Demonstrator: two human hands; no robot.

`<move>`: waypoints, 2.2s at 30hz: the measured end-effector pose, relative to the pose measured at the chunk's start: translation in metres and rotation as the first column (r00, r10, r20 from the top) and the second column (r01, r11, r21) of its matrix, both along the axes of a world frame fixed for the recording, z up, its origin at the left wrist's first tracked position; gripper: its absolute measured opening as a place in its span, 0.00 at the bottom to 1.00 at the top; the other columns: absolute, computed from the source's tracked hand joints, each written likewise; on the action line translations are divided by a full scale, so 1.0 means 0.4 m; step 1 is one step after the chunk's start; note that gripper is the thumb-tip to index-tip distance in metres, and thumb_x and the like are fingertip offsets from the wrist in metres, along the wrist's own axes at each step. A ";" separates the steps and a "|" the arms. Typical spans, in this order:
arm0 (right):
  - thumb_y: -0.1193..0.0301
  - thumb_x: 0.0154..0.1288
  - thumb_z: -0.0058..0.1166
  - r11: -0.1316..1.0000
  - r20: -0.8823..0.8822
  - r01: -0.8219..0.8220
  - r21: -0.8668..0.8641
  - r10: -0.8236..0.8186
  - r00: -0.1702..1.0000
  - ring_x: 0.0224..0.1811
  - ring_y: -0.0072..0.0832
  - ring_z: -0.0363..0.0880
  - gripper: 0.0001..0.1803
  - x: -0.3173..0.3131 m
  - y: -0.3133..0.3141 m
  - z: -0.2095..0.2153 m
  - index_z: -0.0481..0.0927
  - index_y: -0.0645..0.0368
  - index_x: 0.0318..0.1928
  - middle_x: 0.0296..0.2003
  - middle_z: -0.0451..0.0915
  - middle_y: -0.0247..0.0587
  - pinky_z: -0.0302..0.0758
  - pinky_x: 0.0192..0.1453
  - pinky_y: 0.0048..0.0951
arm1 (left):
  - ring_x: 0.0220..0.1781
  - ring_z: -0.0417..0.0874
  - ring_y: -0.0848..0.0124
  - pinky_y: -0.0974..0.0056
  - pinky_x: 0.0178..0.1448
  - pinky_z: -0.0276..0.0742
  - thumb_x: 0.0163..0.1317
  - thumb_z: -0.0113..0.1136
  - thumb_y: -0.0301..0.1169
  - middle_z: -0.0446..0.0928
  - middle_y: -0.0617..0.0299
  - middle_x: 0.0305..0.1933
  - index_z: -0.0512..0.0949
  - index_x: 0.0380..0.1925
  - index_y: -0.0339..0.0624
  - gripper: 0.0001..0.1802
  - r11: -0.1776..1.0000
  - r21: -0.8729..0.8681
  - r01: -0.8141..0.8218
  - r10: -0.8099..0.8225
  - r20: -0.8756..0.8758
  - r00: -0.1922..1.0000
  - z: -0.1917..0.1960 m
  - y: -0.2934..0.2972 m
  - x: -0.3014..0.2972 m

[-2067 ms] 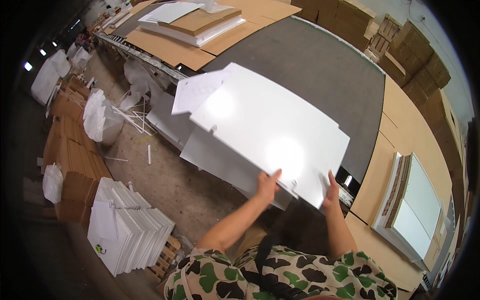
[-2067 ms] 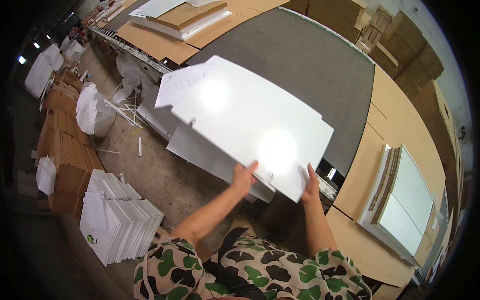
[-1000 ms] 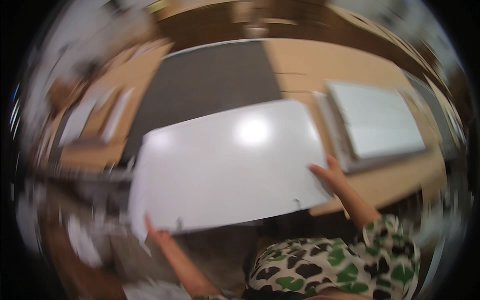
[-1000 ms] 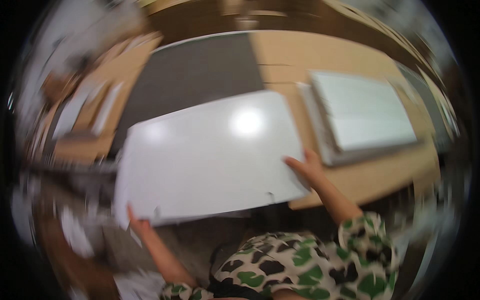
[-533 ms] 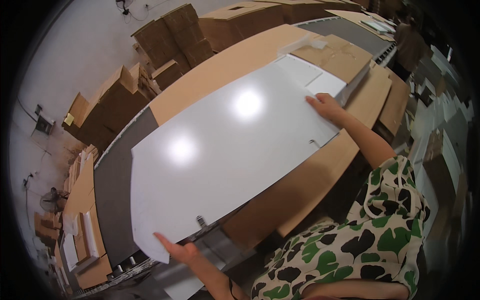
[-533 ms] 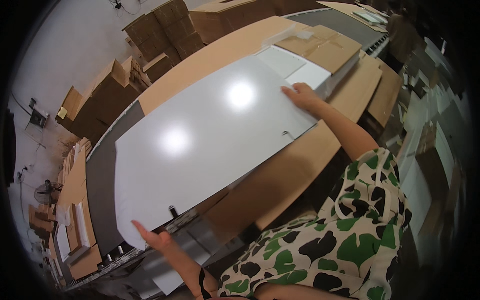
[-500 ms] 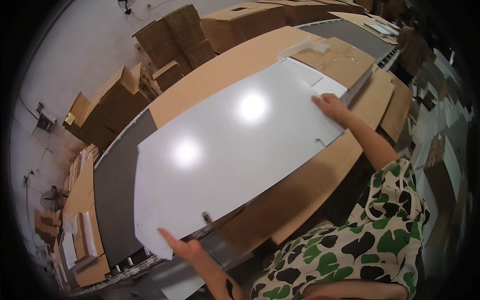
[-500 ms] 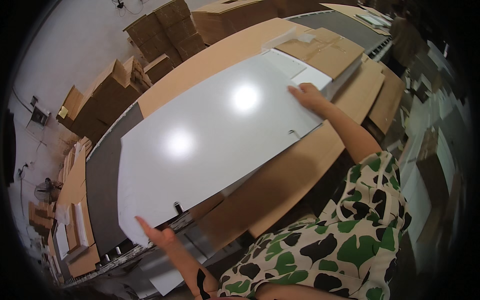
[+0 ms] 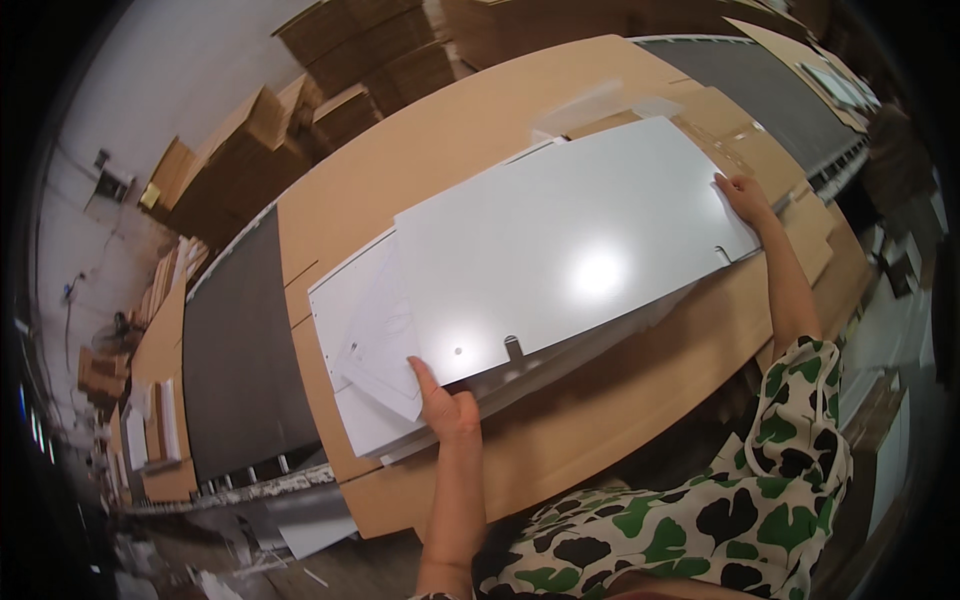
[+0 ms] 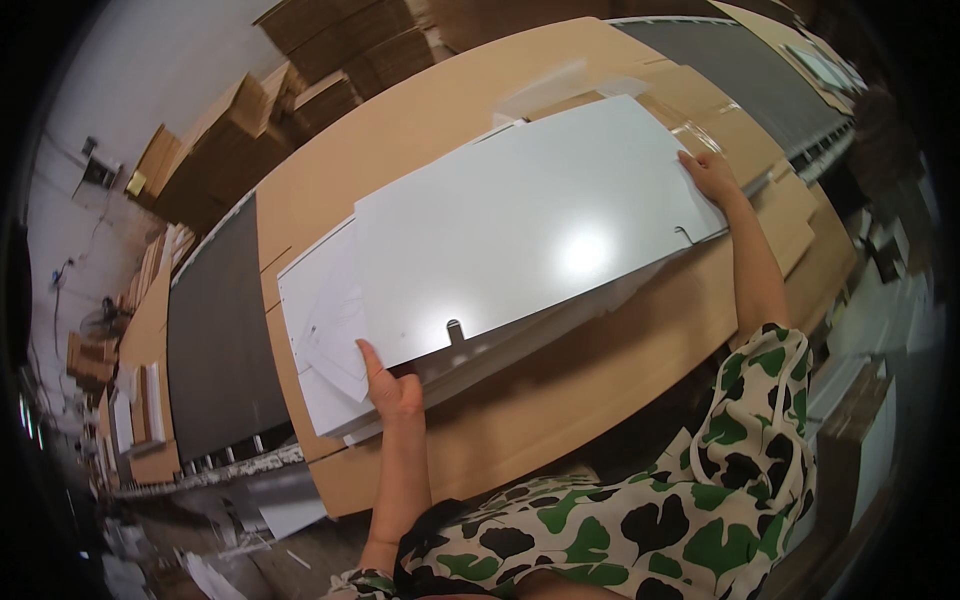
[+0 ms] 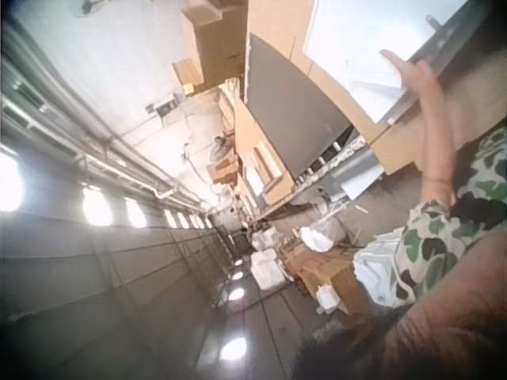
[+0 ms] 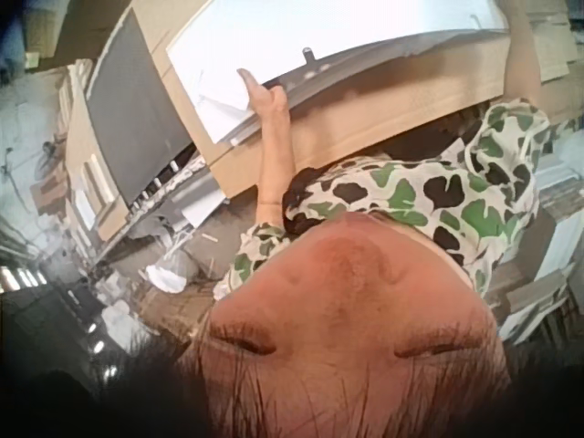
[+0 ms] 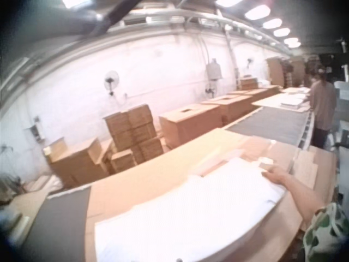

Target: The person packs white furniture boards and instruction manuals into cardboard boxes at a warehouse workstation, handling the boards one at a time and placing them onto a flat box with protective foam.

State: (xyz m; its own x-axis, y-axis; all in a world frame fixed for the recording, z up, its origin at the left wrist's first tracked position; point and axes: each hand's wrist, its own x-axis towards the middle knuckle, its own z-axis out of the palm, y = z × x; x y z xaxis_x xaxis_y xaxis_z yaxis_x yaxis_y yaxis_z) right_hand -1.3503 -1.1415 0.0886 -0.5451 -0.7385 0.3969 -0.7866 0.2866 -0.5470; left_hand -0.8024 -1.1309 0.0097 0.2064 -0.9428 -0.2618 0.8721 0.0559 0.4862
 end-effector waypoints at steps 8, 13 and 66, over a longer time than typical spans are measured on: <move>0.49 0.59 0.50 0.994 -0.023 -0.039 0.101 0.041 0.999 0.23 0.28 0.72 0.29 -0.038 0.006 -0.062 0.78 0.67 0.25 0.20 0.76 0.45 0.69 0.31 0.33 | 0.49 0.73 0.74 0.63 0.54 0.70 0.62 0.55 0.34 0.73 0.66 0.48 0.70 0.47 0.44 0.14 0.982 0.056 0.180 -0.186 0.155 0.970 -0.058 0.146 0.005; 0.46 0.59 0.49 0.988 -0.073 -0.010 0.154 0.022 0.997 0.23 0.35 0.74 0.31 -0.055 0.015 -0.094 0.77 0.67 0.24 0.20 0.77 0.51 0.70 0.32 0.37 | 0.50 0.75 0.68 0.58 0.55 0.74 0.63 0.51 0.29 0.73 0.61 0.48 0.69 0.48 0.41 0.14 0.940 -0.002 0.341 -0.339 0.118 0.933 -0.076 0.218 0.032; 0.70 0.51 0.60 0.712 -0.477 -0.698 0.079 0.642 0.601 0.59 0.41 0.63 0.22 0.919 0.265 -0.189 0.74 0.51 0.50 0.54 0.69 0.41 0.57 0.63 0.44 | 0.34 0.70 0.79 0.74 0.38 0.66 0.59 0.57 0.40 0.74 0.66 0.32 0.76 0.37 0.35 0.17 0.980 0.192 -0.058 -0.165 0.934 0.317 -0.141 0.079 0.780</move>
